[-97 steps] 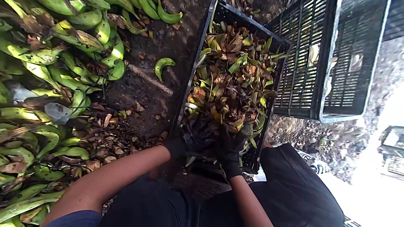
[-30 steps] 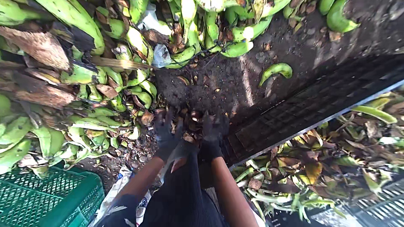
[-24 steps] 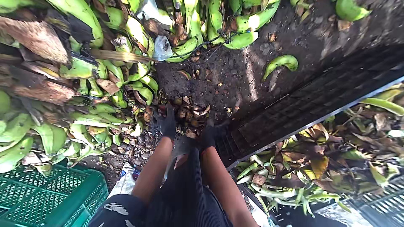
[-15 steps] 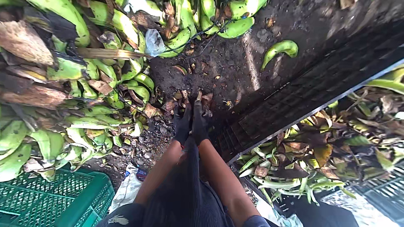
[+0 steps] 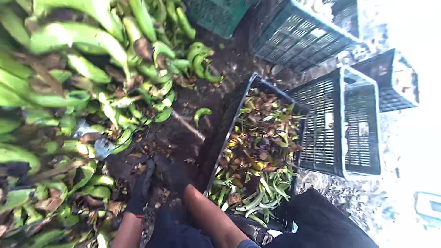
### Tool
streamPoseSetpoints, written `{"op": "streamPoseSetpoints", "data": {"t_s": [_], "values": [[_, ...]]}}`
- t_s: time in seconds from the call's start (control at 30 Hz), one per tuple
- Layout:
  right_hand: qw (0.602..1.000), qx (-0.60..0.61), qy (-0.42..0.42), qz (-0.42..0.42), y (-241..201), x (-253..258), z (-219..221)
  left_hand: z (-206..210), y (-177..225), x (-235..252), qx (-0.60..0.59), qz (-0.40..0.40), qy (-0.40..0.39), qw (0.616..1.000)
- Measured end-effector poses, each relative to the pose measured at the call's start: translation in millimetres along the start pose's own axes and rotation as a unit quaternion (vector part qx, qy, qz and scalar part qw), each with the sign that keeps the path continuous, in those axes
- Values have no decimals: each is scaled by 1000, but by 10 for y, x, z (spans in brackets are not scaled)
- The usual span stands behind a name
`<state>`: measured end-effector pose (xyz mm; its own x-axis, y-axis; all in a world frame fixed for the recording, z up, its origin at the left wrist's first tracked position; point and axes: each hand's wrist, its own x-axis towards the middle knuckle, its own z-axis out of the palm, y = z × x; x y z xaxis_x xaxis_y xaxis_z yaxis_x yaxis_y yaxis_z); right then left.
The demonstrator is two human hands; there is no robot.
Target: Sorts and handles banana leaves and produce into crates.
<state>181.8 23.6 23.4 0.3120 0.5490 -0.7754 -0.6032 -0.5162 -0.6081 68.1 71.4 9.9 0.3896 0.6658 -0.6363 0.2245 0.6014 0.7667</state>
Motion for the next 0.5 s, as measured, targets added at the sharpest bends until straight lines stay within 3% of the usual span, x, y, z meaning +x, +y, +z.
{"op": "streamPoseSetpoints", "data": {"t_s": [0.17, 0.27, 0.33, 0.4, 0.5], "values": [[972, -100, -11, -213, -576, -373, -228, 346, 605, -60, 75, 104, -48, 991], [962, -82, 39, -256, -953, -623, -364, 661, 1029, -111, 80, 151, -63, 983], [939, -95, 33, -329, -1161, -840, -533, 882, 1338, -158, 115, 164, -95, 975], [927, -16, 80, -365, -1424, -1139, -666, 1174, 1620, -275, 150, 172, -124, 966], [885, -25, 122, -448, -1481, -1481, -1036, 1639, 1933, -609, 191, 186, -215, 939]]}}
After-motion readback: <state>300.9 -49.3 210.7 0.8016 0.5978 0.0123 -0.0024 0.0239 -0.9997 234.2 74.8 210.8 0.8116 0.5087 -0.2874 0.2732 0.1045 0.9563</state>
